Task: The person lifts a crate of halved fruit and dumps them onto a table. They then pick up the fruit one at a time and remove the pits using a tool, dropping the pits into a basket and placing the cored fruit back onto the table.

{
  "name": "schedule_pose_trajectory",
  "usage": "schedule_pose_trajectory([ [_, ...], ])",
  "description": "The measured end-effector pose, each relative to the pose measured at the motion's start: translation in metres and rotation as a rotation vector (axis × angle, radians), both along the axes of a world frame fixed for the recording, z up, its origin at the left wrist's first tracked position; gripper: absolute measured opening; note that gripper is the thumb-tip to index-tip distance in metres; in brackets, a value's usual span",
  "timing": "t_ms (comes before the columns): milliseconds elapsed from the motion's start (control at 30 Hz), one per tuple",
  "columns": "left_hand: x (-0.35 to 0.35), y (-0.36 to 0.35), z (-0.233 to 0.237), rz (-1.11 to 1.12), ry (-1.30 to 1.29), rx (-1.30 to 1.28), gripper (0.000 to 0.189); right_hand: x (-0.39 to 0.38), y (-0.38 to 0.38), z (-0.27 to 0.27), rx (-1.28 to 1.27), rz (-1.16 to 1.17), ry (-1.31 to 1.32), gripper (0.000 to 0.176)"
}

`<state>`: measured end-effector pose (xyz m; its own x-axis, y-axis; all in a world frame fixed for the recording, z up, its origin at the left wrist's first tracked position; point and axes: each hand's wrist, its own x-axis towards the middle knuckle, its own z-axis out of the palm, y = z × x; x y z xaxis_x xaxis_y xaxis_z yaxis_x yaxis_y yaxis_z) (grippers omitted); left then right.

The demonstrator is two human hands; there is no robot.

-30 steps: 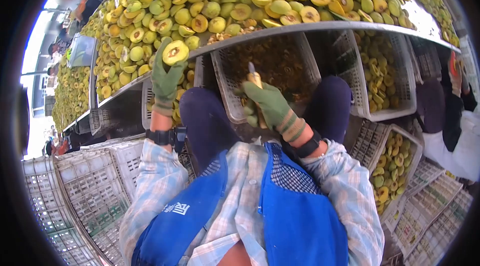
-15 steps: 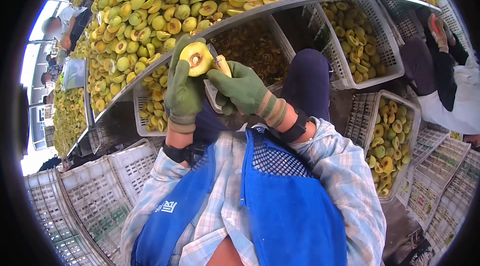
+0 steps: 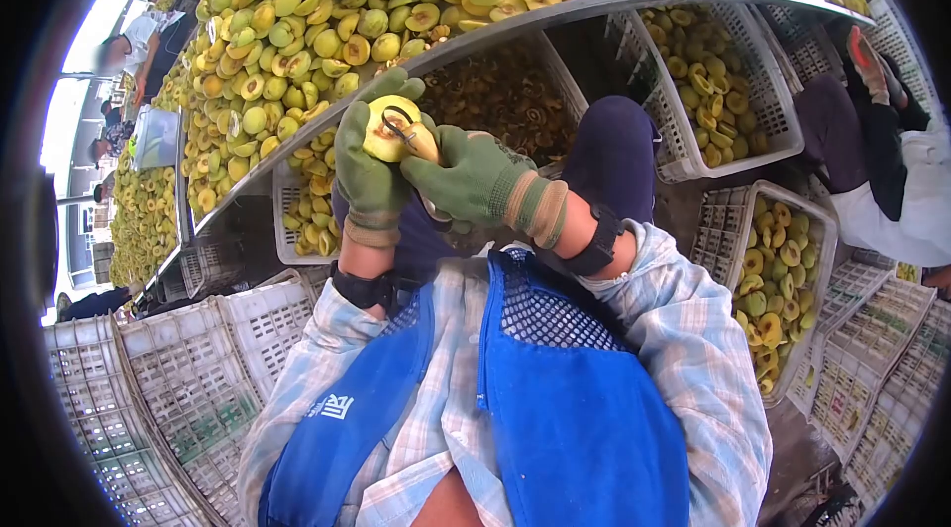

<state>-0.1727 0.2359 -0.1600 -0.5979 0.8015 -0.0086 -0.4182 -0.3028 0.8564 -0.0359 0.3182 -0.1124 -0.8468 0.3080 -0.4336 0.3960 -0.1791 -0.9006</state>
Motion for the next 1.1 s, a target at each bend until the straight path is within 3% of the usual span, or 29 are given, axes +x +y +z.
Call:
schedule_pose_trajectory([
  [200, 0.001, -0.001, -0.001, -0.003, 0.047, -0.063, 0.051, 0.004, 0.002, 0.015, 0.041, 0.129, -0.081, 0.037],
  [400, -0.005, -0.006, -0.009, -0.033, 0.118, -0.116, 0.052, 0.003, 0.005, -0.001, 0.299, 0.212, -0.028, 0.038],
  [500, -0.008, -0.006, -0.009, -0.041, 0.149, -0.128, 0.052, 0.000, 0.013, 0.012, -0.052, 0.322, -0.132, 0.038],
  [600, -0.007, -0.008, -0.007, -0.024, 0.273, -0.165, 0.052, 0.001, 0.010, 0.014, -0.057, 0.273, -0.096, 0.040],
  [733, -0.008, -0.012, -0.012, -0.039, 0.502, -0.237, 0.051, -0.004, 0.009, -0.031, 0.408, 0.398, 0.027, 0.037],
  [800, -0.008, -0.014, -0.014, -0.087, 0.561, -0.250, 0.050, -0.002, 0.011, -0.010, 0.500, 0.383, -0.095, 0.036],
  [867, -0.008, -0.017, -0.016, -0.162, 0.499, -0.245, 0.049, -0.001, 0.014, -0.017, 0.612, 0.491, -0.038, 0.039],
  [900, -0.010, -0.017, -0.014, -0.223, 0.606, -0.253, 0.042, 0.000, 0.015, -0.022, 0.669, 0.545, -0.009, 0.041],
  [967, -0.017, -0.014, -0.010, -0.347, 0.815, -0.267, 0.029, 0.004, 0.015, -0.035, 0.542, 0.444, -0.003, 0.042],
  [1033, -0.029, -0.012, -0.037, -0.402, 0.585, -0.330, 0.040, 0.007, 0.014, -0.032, 0.382, 0.386, -0.063, 0.042],
  [1100, -0.026, -0.004, -0.027, -0.484, 0.126, -0.349, 0.049, 0.008, 0.018, -0.009, 0.196, 0.365, -0.181, 0.044],
])
